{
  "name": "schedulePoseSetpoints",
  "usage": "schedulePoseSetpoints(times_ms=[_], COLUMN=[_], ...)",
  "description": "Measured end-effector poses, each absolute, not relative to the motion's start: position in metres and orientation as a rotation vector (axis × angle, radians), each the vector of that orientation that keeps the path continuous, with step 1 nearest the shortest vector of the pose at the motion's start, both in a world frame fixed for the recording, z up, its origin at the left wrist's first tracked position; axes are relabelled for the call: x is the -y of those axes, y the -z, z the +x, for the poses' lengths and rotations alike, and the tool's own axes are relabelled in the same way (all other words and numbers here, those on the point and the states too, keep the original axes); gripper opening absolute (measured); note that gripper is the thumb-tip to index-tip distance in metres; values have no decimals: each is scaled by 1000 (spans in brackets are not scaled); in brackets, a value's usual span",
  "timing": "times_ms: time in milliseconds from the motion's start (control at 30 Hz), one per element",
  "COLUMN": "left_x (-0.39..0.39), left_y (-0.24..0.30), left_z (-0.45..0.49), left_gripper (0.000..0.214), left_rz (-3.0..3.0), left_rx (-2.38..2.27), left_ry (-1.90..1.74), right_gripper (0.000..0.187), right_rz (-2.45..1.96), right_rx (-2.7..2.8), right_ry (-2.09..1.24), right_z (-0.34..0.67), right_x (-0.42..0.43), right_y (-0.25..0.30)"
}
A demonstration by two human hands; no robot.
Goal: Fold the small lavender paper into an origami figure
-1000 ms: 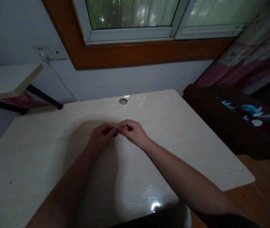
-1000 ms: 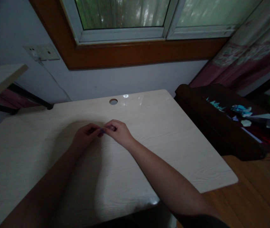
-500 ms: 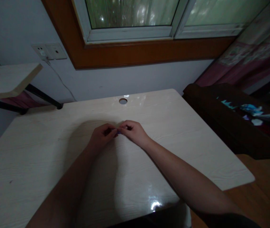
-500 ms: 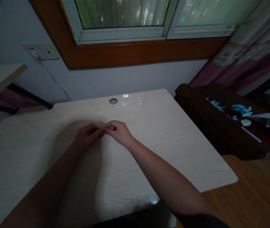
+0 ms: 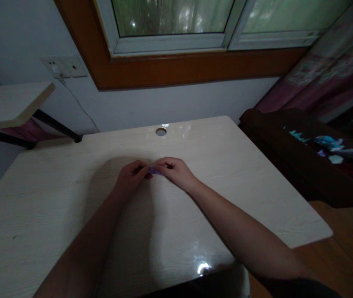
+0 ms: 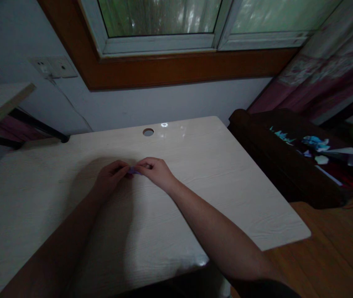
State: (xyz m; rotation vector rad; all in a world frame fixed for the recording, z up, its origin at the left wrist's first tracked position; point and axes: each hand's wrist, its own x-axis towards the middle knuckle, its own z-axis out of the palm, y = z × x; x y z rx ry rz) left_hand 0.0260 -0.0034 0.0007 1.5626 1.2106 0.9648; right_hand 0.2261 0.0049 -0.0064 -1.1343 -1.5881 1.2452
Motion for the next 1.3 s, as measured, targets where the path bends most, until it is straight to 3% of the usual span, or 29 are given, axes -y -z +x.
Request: schedulePoseSetpoints(times_ms=[1300], left_x=[0], left_y=[3], left_z=[25], left_gripper=[23], left_rz=[1491], left_rx=[-1248], left_ry=[-984], right_gripper=[23], right_rz=[-1127], right_rx=[1475], right_ry=[-1350], right_z=[230], right_x=[-9], right_y=[4])
